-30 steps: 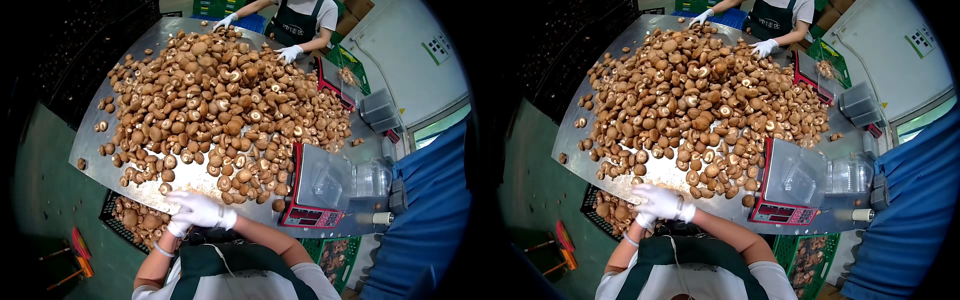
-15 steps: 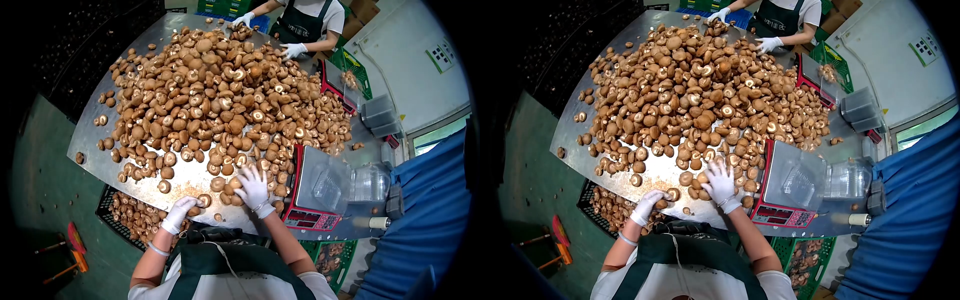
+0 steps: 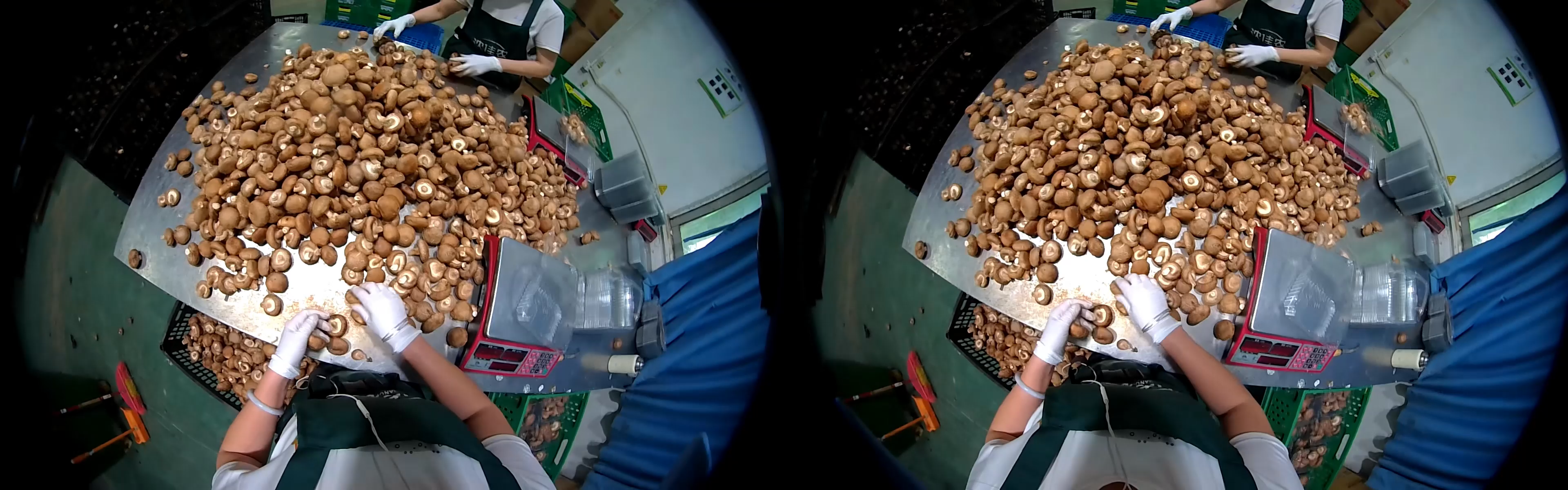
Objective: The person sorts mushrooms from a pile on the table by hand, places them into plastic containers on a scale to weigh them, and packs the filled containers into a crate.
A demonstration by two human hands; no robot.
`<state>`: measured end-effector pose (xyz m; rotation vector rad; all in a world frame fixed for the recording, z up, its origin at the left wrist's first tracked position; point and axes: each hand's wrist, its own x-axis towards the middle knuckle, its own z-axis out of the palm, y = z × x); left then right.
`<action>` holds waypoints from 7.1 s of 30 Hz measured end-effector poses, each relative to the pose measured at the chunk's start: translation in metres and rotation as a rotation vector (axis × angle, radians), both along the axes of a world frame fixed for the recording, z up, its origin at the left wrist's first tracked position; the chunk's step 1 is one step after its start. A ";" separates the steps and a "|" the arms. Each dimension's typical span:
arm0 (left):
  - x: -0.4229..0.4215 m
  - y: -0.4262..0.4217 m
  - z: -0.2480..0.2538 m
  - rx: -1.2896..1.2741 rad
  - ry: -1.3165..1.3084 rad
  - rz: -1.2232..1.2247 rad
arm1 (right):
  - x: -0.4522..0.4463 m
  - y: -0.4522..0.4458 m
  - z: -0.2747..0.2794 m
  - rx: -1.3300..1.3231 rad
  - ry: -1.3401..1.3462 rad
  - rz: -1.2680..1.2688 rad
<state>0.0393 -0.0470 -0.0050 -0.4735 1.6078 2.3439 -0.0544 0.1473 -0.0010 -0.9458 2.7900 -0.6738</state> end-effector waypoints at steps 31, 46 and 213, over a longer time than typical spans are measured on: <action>0.007 -0.022 0.002 0.314 -0.120 0.130 | -0.072 -0.020 0.007 0.020 0.295 -0.225; -0.005 0.000 0.024 0.451 -0.162 0.014 | -0.028 -0.020 0.026 -0.604 -0.667 -0.091; -0.010 -0.039 0.025 -1.555 0.431 -0.136 | -0.063 0.027 0.013 -0.365 0.081 -0.256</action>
